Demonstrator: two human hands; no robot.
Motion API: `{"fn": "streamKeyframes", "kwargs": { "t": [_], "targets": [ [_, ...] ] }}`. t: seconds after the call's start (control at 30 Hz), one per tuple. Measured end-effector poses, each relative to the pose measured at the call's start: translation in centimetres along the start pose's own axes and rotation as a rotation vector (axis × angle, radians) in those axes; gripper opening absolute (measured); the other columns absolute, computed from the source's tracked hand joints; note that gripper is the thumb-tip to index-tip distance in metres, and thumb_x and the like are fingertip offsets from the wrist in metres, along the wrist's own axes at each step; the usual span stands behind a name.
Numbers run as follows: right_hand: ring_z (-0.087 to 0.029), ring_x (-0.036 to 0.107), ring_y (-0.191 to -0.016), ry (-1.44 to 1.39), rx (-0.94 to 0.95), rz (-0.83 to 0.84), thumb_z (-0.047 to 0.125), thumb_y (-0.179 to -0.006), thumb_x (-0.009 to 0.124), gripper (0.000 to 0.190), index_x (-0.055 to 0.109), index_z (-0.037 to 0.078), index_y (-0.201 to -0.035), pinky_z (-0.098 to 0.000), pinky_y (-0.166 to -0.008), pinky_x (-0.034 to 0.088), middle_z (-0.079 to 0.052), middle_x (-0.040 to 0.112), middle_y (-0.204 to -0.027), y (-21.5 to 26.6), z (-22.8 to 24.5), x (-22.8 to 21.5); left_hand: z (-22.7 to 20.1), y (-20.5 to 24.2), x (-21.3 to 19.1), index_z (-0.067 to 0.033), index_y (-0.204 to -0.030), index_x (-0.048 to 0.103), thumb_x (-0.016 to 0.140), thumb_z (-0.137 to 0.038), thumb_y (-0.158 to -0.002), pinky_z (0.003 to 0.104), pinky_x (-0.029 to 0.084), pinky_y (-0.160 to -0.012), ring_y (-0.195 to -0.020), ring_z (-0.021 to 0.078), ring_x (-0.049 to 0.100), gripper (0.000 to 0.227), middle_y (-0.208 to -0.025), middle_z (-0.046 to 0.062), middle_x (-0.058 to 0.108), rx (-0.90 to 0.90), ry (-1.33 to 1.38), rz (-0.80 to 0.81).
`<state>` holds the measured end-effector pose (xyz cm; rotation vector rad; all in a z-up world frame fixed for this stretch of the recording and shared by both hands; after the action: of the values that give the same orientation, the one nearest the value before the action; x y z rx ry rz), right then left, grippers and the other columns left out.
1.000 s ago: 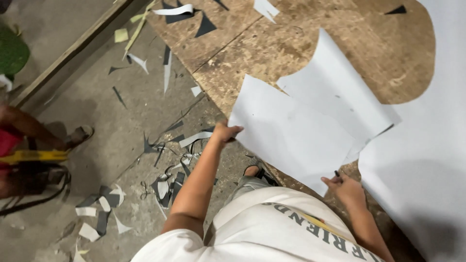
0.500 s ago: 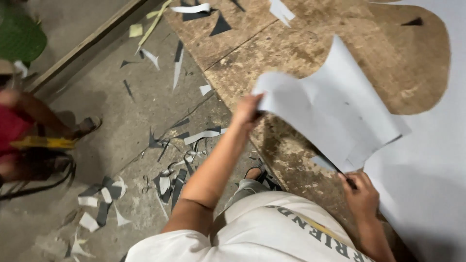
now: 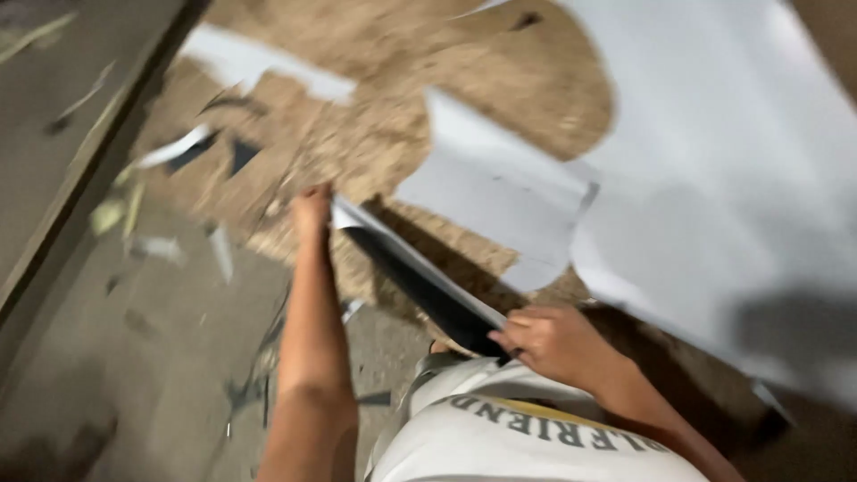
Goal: The person measures and marks a large white sheet of material using a yellow measuring tape and a black marker. They then use a black pattern piece to trace a curved shape onto the white material. Finally, the person uses scissors to cut out the traced shape from the white sheet.
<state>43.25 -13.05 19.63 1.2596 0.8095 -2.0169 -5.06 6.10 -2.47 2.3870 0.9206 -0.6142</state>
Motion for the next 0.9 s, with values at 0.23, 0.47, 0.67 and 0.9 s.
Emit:
{"fn": "streamKeyframes", "kwargs": {
  "t": [0.23,0.47,0.67,0.9],
  "targets": [
    [-0.026,0.069,-0.09,0.057,0.164,-0.31,0.043,-0.099,0.057,0.027,0.072,0.023,-0.09,-0.0382,-0.075,0.056,0.0,0.069,-0.089,2.5,-6.3,-8.2,-15.5,2.0,1.0,-0.0109,-0.088,0.075,0.081,-0.033,-0.093,0.032,0.048,-0.061,-0.069,0.0165,0.063,0.023,-0.076,0.007,0.066,0.35,0.472,0.108],
    [-0.026,0.071,-0.087,0.064,0.353,-0.127,0.058,-0.086,0.068,0.031,0.066,0.027,-0.083,-0.0397,-0.069,0.058,0.007,0.069,-0.085,4.4,-2.9,-6.8,-23.5,7.1,2.7,-0.0114,-0.096,0.074,0.077,-0.033,-0.102,0.025,0.051,-0.037,-0.047,0.0156,0.062,0.023,-0.069,0.007,0.063,0.563,0.442,0.377],
    [-0.034,0.076,-0.101,-0.241,0.997,0.183,0.041,-0.087,0.075,0.029,0.077,0.02,-0.106,-0.0475,-0.089,0.059,-0.006,0.082,-0.103,3.0,-7.5,-0.2,-14.6,2.2,10.6,-0.0159,-0.145,0.051,0.079,-0.029,-0.091,0.051,0.054,-0.096,-0.112,0.0362,0.068,0.062,-0.114,0.014,0.07,0.603,-0.211,0.155],
    [-0.03,0.073,-0.1,0.048,1.201,-0.137,0.057,-0.086,0.077,0.043,0.073,0.03,-0.12,-0.0456,-0.087,0.059,-0.002,0.072,-0.103,11.1,-23.3,7.7,-9.0,24.4,10.9,-0.0047,-0.114,0.07,0.074,-0.01,-0.086,0.053,0.054,-0.092,-0.102,0.0425,0.07,0.029,-0.1,0.02,0.073,0.632,-0.185,0.498]
  ]
}}
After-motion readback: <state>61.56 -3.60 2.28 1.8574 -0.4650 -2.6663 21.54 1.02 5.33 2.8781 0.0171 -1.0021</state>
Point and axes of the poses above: each hand's wrist, its own y-axis away from the middle knuckle, its own x-axis out of the palm, z = x × y, the point moved 7 cm from there along -y, towards the middle knuckle
